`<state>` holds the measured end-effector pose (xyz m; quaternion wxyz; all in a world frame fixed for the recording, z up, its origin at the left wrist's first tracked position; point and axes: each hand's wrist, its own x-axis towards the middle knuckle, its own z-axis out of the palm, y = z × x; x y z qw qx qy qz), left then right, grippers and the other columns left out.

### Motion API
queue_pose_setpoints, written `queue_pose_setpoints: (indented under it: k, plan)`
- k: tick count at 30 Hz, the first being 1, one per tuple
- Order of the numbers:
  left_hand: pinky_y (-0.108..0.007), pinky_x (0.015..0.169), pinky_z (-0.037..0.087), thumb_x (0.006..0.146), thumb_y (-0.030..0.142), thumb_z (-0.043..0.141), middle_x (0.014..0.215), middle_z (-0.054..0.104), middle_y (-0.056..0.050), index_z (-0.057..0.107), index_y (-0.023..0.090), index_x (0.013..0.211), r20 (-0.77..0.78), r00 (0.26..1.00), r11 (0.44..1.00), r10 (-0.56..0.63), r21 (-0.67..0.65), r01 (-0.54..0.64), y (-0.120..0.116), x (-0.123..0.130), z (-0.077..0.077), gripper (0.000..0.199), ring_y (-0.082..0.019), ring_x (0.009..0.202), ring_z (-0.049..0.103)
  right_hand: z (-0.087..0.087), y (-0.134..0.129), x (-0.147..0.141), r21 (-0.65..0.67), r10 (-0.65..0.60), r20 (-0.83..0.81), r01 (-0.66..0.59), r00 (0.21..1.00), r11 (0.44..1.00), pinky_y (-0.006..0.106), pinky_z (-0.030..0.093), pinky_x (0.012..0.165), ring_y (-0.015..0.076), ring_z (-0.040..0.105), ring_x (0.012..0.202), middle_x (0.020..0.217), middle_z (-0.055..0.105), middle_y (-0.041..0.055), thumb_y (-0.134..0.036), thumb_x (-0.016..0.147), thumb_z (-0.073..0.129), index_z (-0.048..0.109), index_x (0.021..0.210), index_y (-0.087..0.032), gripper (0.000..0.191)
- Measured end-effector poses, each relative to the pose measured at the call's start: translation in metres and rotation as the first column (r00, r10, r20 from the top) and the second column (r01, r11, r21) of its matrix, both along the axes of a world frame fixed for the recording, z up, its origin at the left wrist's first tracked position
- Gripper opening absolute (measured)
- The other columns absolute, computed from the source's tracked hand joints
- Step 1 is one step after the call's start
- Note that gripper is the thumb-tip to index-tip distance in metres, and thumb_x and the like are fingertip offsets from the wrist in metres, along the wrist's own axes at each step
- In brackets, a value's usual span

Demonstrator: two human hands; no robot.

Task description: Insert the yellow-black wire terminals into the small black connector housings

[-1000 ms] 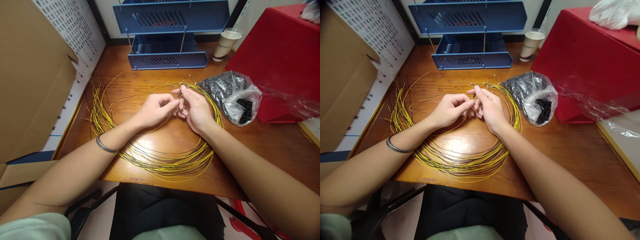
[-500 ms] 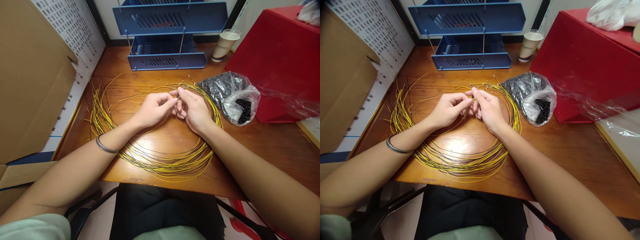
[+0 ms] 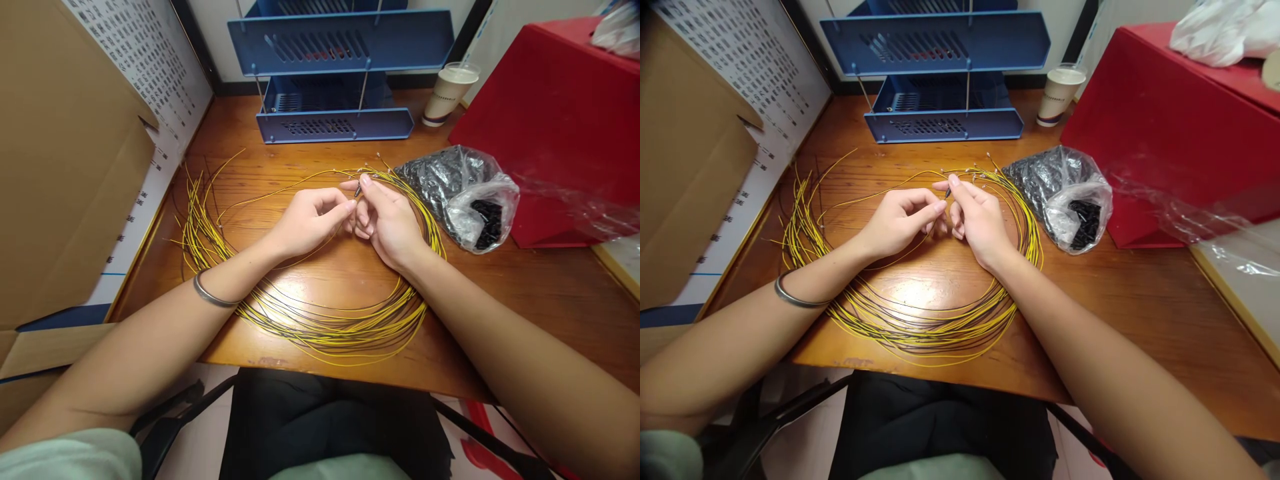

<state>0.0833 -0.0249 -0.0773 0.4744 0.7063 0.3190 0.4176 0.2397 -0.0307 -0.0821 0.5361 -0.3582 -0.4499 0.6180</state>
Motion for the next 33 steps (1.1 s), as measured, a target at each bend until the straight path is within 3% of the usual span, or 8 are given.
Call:
queue_pose_setpoints:
  k: [6,10,18,25,33]
  plan:
    - [-0.026,0.07,0.055,0.091,0.06,0.07,0.069,0.072,-0.005,0.059,0.016,0.065,0.043,0.999,1.0,-0.026,-0.009,0.026,0.0005,0.0019,0.0006,0.053,-0.012,0.065,0.067,-0.0015,-0.0007,-0.0012,0.034,0.018,0.013,-0.018,1.0,0.999,0.023,0.029,0.041,0.0054,0.032,0.038,0.045,0.042,-0.0104,-0.068,0.083,0.075,0.067,0.086,-0.019,0.049]
    - [-0.027,0.076,0.056,0.093,0.058,0.069,0.07,0.074,-0.006,0.057,0.016,0.064,0.057,0.998,0.999,-0.035,-0.009,0.036,0.0013,0.0026,-0.0003,0.052,-0.013,0.071,0.07,-0.0003,-0.0013,-0.0031,0.059,0.023,0.01,-0.024,1.0,0.998,0.022,0.027,0.04,0.0053,0.034,0.039,0.044,0.041,-0.0099,-0.064,0.078,0.081,0.061,0.074,-0.02,0.049]
    - [-0.023,0.055,0.046,0.092,0.057,0.071,0.066,0.07,-0.003,0.064,0.015,0.07,0.042,0.999,0.998,-0.03,-0.053,0.032,0.001,0.0009,0.0005,0.048,-0.009,0.054,0.058,-0.0023,0.0003,-0.0009,0.023,0.007,-0.015,-0.007,1.0,1.0,0.022,0.028,0.04,0.0055,0.03,0.038,0.044,0.041,-0.0107,-0.065,0.082,0.077,0.068,0.088,-0.019,0.047]
    - [-0.026,0.069,0.056,0.091,0.058,0.071,0.071,0.074,-0.006,0.059,0.016,0.065,0.098,0.993,0.997,-0.065,-0.034,0.069,0.0005,0.0035,0.0014,0.051,-0.012,0.066,0.068,-0.0005,-0.0022,-0.0042,0.077,0.022,0.013,-0.023,1.0,0.997,0.022,0.027,0.039,0.0059,0.034,0.04,0.044,0.039,-0.0095,-0.064,0.079,0.08,0.063,0.074,-0.02,0.047]
    - [-0.021,0.056,0.047,0.093,0.057,0.069,0.067,0.071,-0.004,0.067,0.013,0.074,0.004,0.999,0.999,-0.032,-0.016,0.032,0.0021,-0.002,0.0,0.048,-0.008,0.055,0.058,0.0004,-0.0007,0.0007,-0.015,-0.005,0.0,0.005,1.0,1.0,0.023,0.026,0.04,0.0064,0.032,0.039,0.045,0.042,-0.0105,-0.065,0.085,0.074,0.068,0.093,-0.019,0.046]
